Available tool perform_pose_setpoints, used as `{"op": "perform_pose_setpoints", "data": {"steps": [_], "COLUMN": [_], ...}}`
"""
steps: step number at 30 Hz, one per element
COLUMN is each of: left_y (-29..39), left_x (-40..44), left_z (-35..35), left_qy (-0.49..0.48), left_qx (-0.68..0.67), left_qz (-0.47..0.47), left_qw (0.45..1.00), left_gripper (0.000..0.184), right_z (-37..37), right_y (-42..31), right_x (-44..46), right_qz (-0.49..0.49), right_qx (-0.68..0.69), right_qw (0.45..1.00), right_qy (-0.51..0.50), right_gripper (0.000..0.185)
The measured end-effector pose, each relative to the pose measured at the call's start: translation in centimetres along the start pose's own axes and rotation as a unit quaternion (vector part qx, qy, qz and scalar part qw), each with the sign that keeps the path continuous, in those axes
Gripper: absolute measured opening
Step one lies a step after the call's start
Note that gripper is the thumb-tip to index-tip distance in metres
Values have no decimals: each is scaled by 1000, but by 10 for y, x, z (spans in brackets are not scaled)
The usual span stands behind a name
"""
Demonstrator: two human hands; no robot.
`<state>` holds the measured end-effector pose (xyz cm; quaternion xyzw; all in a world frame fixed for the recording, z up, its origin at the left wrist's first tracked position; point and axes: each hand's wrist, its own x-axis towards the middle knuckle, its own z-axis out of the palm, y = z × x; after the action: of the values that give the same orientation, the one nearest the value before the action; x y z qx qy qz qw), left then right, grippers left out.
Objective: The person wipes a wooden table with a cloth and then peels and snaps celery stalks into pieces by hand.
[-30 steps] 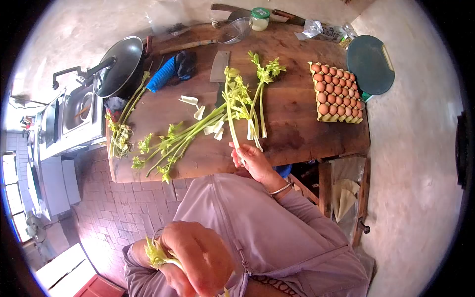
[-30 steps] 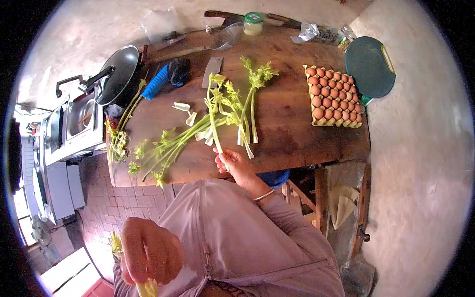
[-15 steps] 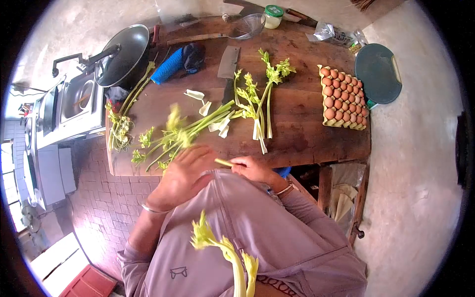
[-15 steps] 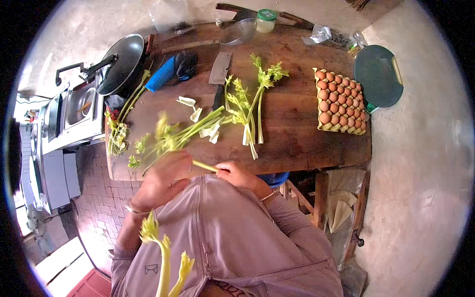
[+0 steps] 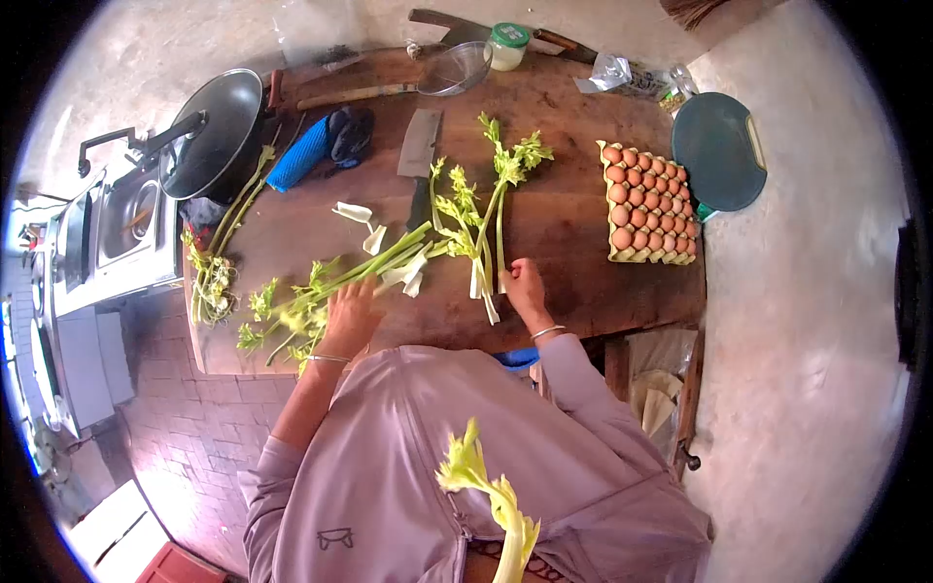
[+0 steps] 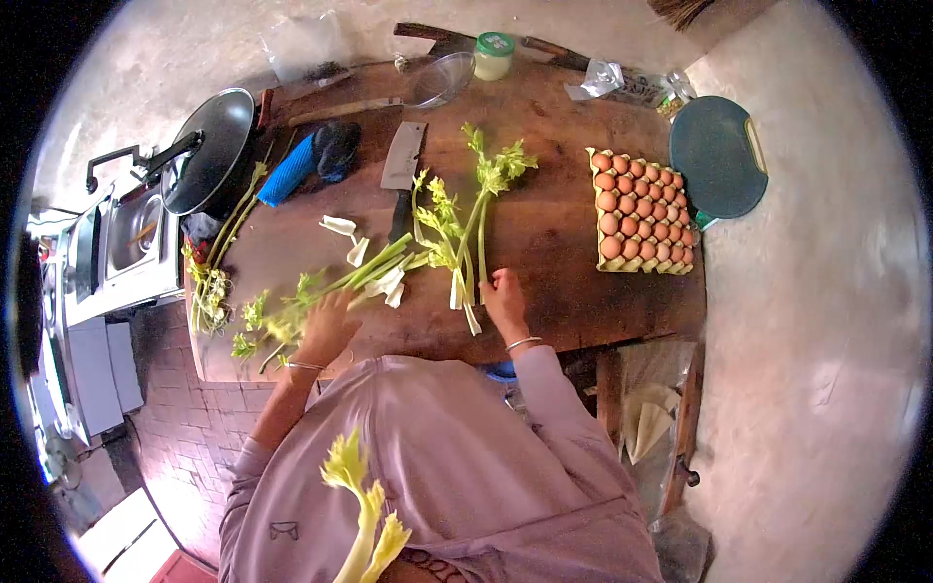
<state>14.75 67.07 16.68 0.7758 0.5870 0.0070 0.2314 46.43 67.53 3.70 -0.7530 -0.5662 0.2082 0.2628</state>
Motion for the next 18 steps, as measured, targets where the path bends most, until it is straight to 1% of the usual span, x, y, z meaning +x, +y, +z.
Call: {"op": "perform_pose_setpoints", "data": {"steps": [1,2,3,5,6,7,8,9,10,11,12,13,14,15,17,18], "left_y": [8,10,9,-1,-39,-43,-43,-41,-35,-30,-24,-19,-14,-11,-9,-2], "left_x": [2,4,5,0,2,-8,-18,-25,-31,-37,-42,-46,-49,-51,-50,-48], "left_z": [-10,-14,-13,-9,38,39,38,36,31,25,20,14,7,5,3,-11], "left_qy": [154,120,120,42,7,3,-19,-38,-38,-52,-65,-65,-65,-66,-42,-55], "left_qx": [6,-19,-20,-97,1,1,-30,-61,-62,-97,-132,-133,-154,-175,-177,-162], "left_qz": [45,38,37,15,63,67,58,48,50,25,0,1,-9,-19,-18,-21], "left_qw": [987,992,992,994,998,998,998,996,996,994,989,989,986,982,983,985], "left_gripper": [42,52,52,45,34,34,28,24,24,22,20,20,19,19,18,19], "right_z": [4,7,9,11,12,12,11,7,2,-3,-3,-11,-24,-53,-92,-111], "right_y": [-6,-12,-16,-18,-16,-13,-10,-9,-6,-4,7,8,12,-8,-29,-38], "right_x": [-3,-6,-5,4,7,11,15,20,24,26,28,33,38,40,44,42], "right_qz": [-39,-22,-14,20,25,51,76,76,90,102,52,-41,15,72,1,-50], "right_qx": [-37,-98,-99,-93,-93,-81,-69,-70,-58,-46,-25,-56,29,115,103,46], "right_qw": [999,995,995,992,992,990,988,988,988,988,998,996,999,991,995,997], "right_qy": [4,-9,-20,-83,-82,-99,-114,-111,-111,-110,-26,57,19,-20,13,42], "right_gripper": [34,39,39,34,34,31,28,28,25,22,21,21,19,17,13,12]}}
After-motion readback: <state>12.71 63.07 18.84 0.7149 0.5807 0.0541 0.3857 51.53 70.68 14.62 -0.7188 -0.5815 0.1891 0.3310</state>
